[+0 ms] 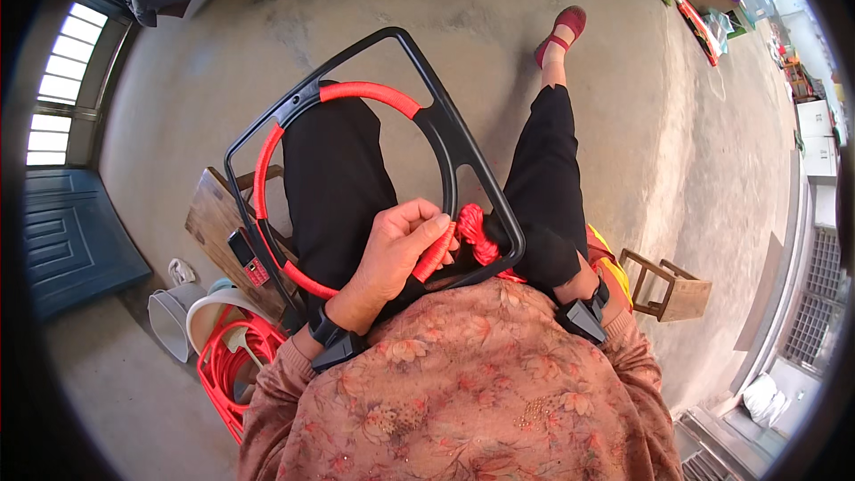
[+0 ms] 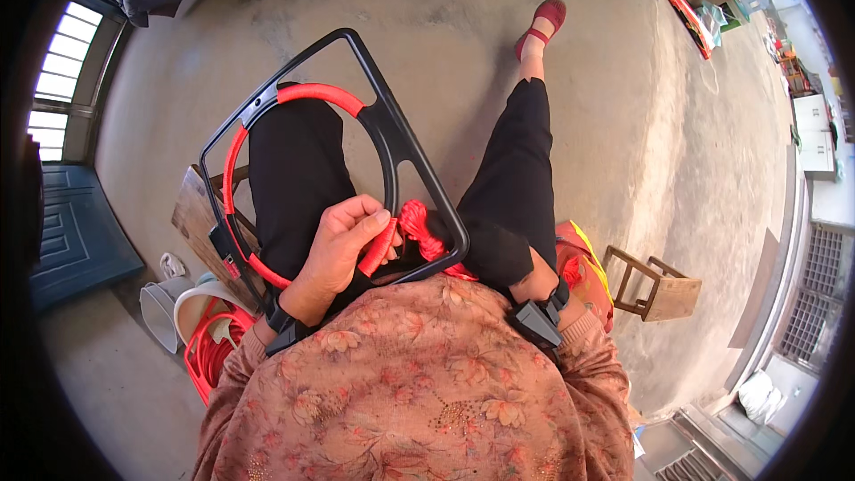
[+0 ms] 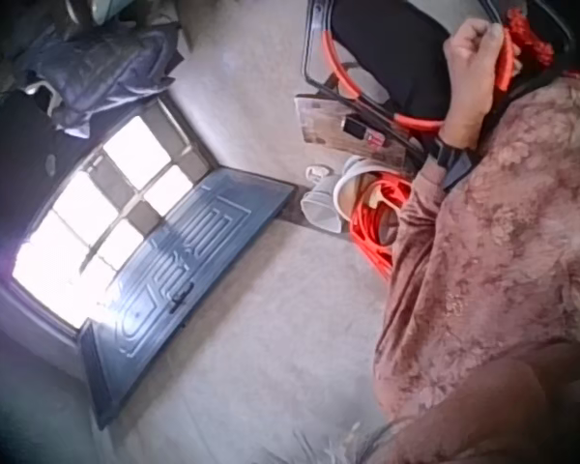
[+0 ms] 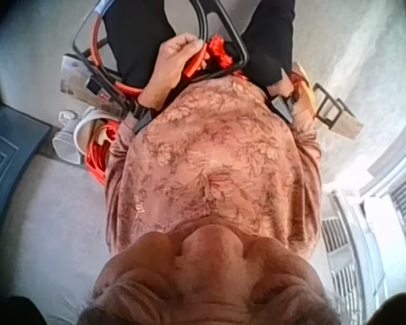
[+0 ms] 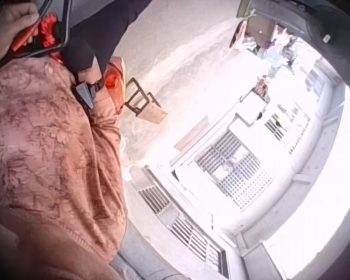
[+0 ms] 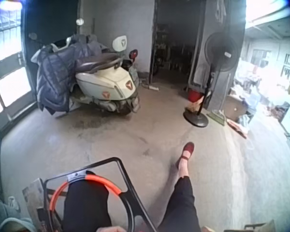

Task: Winding red string or rope onto a black plastic frame with red padded sections.

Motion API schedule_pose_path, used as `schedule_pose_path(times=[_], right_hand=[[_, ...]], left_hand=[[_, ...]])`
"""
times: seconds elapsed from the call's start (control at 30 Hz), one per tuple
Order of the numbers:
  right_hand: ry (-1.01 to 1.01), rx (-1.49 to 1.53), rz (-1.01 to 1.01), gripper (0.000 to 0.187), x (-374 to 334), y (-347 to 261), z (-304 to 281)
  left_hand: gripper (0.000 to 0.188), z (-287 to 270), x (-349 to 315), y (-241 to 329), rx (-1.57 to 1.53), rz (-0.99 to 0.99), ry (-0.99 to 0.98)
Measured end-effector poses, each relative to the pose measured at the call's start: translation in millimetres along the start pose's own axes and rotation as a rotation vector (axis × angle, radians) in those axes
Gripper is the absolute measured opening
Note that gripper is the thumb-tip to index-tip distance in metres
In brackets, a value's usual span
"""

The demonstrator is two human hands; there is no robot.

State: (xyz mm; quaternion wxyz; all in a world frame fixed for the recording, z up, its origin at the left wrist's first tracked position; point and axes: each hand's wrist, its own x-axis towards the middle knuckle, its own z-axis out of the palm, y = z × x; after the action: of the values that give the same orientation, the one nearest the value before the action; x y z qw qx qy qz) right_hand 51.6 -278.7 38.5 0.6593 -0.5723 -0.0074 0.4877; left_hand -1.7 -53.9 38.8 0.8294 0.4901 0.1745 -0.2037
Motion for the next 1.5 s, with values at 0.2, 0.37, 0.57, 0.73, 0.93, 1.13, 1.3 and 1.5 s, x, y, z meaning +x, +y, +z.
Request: schedule_pose_path(times=[0.2,0.37,0.57,0.73,0.93,1.13,1.3,1.5], right_hand=[[-0.078,-0.25,-0.128,0.025,-15,14,-19],[0.052,0.051,-0.16,0.027,-3,-7,-4],[-0.029,-0.167,-0.086,0.035,7,-11,-15],[0.052,0.106,-0.33,0.053,10,-29,17],[0.062,-0.045,-0.343,0.049,4,-28,10],[0.226,0.745,-0.544,0.038,4,-29,-33],[-0.191,0.718,-0.675,0.034,-14,-45,-129],[0.654,-1.161,-0.727,0.036,-21,-83,-48]], left_hand=[[0.018,-1,-1,-4,0.027,0.028,-0.02],[0.018,-1,6,-1,0.047,0.028,0.0],[0.016,-2,8,-5,0.065,0.062,0.004],[0.013,-2,8,-5,0.035,0.052,0.001],[0.011,-2,9,-5,-0.003,0.031,-0.031],[0.011,-4,7,-5,0.03,0.013,-0.009],[0.013,4,9,-2,0.079,-0.002,-0.072],[0.015,11,16,-4,0.16,-0.03,-0.097]])
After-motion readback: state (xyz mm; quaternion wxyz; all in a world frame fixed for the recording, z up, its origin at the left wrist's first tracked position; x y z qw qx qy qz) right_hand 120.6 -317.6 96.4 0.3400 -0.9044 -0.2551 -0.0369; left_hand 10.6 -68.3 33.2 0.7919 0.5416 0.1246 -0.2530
